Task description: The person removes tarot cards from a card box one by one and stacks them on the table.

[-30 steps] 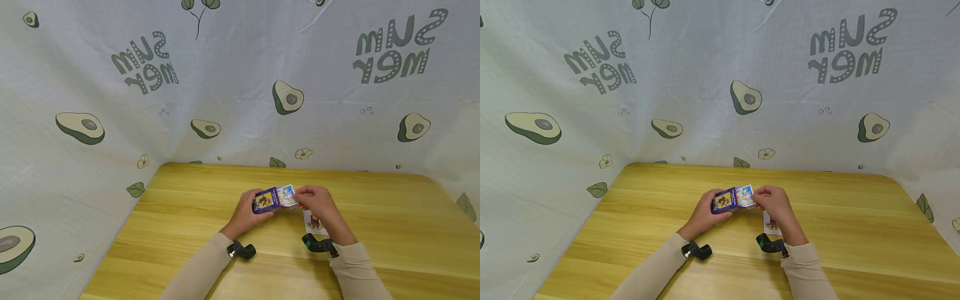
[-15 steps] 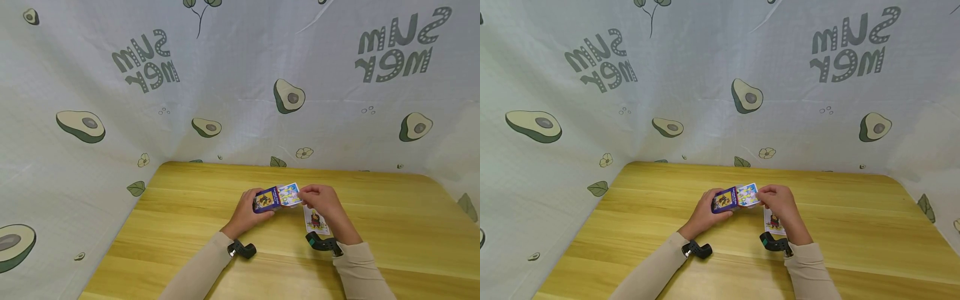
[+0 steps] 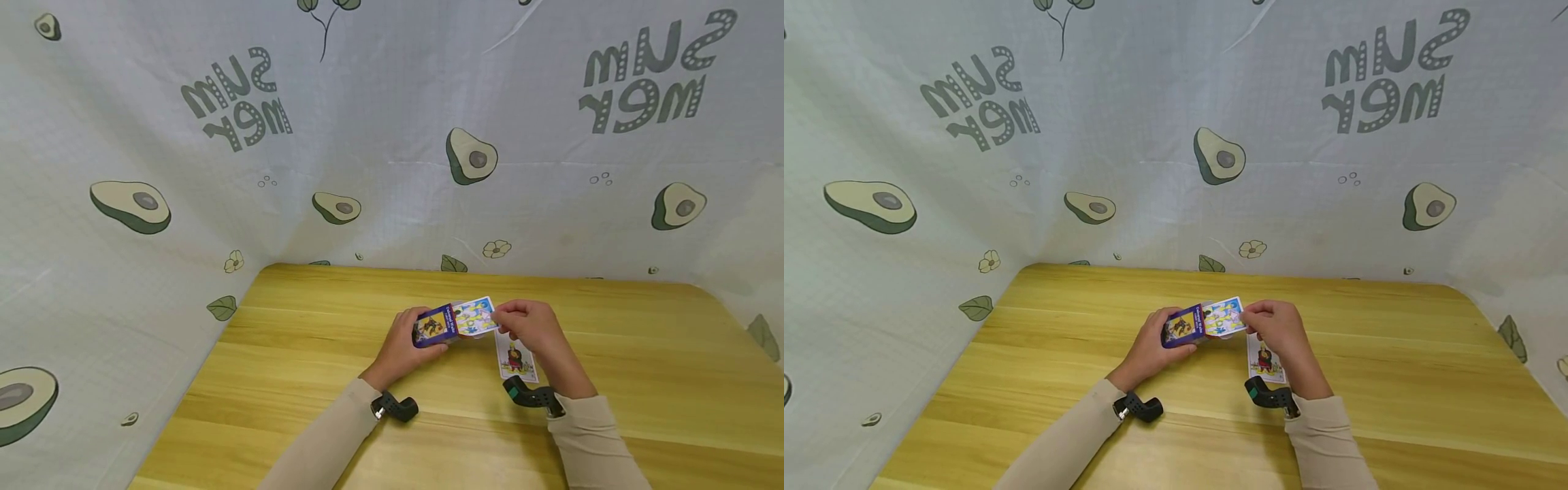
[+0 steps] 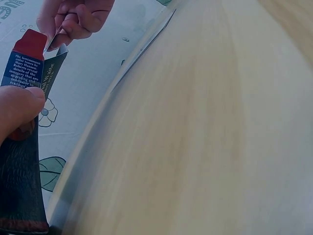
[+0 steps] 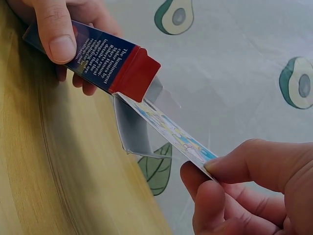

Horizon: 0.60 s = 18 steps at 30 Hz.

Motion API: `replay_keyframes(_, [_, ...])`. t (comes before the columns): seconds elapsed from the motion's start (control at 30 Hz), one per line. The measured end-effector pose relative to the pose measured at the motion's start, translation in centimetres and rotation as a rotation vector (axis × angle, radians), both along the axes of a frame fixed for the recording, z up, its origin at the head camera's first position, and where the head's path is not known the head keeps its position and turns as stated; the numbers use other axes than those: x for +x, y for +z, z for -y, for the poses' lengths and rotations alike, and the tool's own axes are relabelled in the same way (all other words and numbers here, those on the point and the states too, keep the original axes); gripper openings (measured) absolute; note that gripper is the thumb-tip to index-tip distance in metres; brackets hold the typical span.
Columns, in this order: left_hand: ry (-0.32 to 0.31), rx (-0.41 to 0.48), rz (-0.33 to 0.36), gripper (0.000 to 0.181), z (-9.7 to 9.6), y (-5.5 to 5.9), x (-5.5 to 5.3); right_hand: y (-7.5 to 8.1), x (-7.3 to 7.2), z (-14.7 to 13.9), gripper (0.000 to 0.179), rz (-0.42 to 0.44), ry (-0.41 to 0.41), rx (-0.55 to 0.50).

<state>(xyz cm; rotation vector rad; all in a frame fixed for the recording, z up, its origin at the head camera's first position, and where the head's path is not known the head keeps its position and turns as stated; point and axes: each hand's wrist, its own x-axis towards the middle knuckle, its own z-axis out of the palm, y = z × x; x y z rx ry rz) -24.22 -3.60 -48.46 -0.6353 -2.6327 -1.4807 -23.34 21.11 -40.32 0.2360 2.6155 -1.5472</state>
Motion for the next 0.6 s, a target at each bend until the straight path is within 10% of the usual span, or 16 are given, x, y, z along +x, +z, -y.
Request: replay_keyframes(0.6, [-0.004, 0.007, 0.004, 0.071, 0.01, 0.08, 0.01, -0.02, 0.1, 0.2, 0.031, -0.008, 0.03, -0.009])
